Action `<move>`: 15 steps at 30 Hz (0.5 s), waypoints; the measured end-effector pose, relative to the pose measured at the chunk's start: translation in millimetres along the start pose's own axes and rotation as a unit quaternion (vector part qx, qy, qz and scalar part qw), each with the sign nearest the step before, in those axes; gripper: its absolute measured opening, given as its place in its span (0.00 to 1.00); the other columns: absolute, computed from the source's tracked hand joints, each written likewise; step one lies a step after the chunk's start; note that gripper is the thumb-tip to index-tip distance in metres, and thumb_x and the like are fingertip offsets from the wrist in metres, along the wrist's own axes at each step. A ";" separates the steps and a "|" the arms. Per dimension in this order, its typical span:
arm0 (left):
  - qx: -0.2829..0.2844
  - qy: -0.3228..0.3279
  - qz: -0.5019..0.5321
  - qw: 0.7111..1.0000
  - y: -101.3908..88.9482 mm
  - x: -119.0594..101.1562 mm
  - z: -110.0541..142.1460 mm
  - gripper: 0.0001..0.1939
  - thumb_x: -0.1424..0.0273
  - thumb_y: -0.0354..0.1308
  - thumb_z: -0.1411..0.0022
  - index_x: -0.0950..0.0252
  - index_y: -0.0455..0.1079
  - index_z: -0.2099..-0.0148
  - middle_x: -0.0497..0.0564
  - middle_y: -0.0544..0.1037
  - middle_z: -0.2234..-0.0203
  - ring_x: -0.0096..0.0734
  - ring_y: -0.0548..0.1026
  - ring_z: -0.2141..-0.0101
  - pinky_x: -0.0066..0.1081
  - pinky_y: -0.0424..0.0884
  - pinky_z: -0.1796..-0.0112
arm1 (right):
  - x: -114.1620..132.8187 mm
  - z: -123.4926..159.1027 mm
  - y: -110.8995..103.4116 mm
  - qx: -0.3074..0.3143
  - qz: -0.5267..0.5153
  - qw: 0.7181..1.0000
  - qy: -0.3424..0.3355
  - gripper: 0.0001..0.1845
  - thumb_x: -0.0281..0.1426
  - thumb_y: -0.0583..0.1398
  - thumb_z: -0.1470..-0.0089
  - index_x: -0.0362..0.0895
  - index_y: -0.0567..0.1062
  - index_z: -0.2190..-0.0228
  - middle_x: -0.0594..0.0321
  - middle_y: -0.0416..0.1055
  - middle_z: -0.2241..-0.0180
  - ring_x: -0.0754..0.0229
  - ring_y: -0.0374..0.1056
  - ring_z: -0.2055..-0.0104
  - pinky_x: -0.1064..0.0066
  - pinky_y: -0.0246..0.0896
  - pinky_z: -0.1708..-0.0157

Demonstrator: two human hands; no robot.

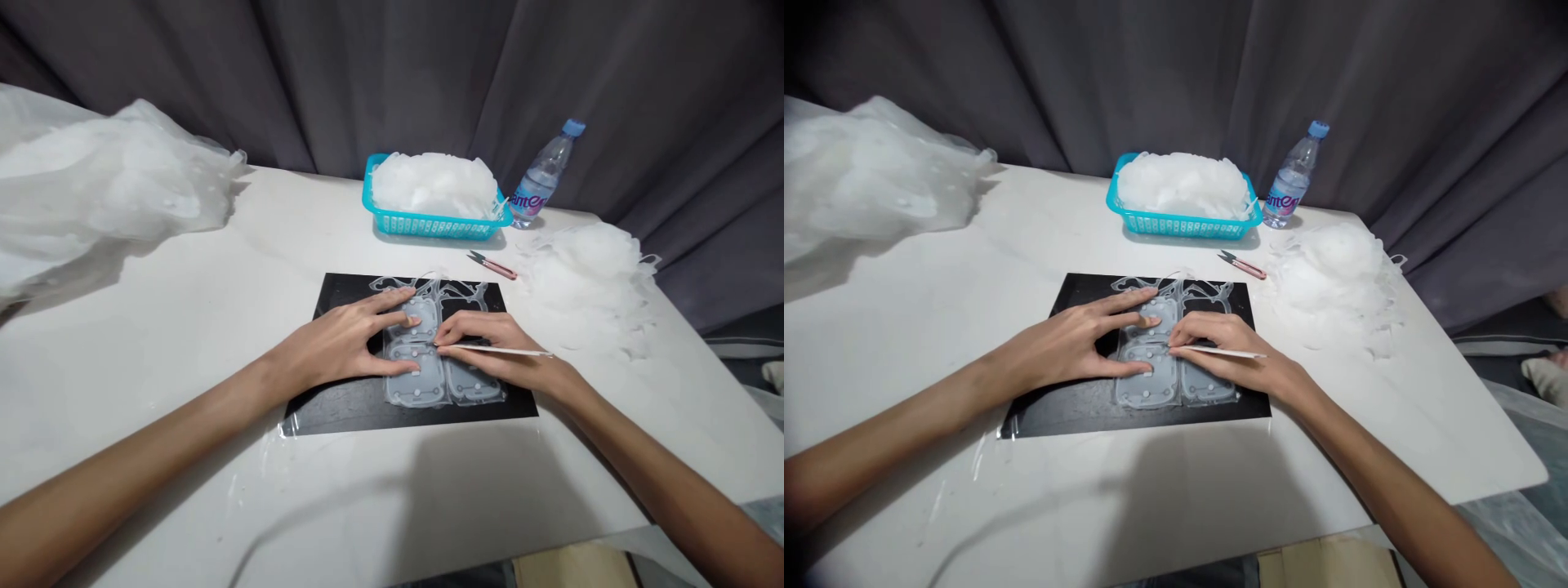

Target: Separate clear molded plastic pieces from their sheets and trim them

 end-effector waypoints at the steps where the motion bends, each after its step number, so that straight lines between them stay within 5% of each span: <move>1: -0.002 0.001 0.001 1.000 -0.3 -0.2 0.0 0.38 0.39 0.61 0.35 0.59 0.74 0.34 0.56 0.58 0.25 0.53 0.67 0.31 0.48 0.67 0.33 | -1.4 -0.5 2.0 0.002 0.001 1.000 -0.001 0.04 0.32 0.63 0.31 0.46 0.79 0.60 0.58 0.80 0.57 0.57 0.77 0.55 0.63 0.73 0.51; 15: -0.011 0.010 0.005 1.000 0.4 -1.2 -0.1 0.37 0.40 0.60 0.35 0.59 0.75 0.35 0.55 0.60 0.26 0.52 0.66 0.31 0.48 0.66 0.32 | -4.2 -0.6 5.3 0.024 0.052 0.998 -0.019 0.07 0.32 0.59 0.29 0.46 0.78 0.59 0.57 0.80 0.56 0.55 0.76 0.51 0.60 0.72 0.49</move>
Point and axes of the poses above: each hand's wrist, its own z-axis away from the middle knuckle, its own y-axis out of the palm, x = y × z, the point moved 9 cm from there along -z, towards the middle knuckle
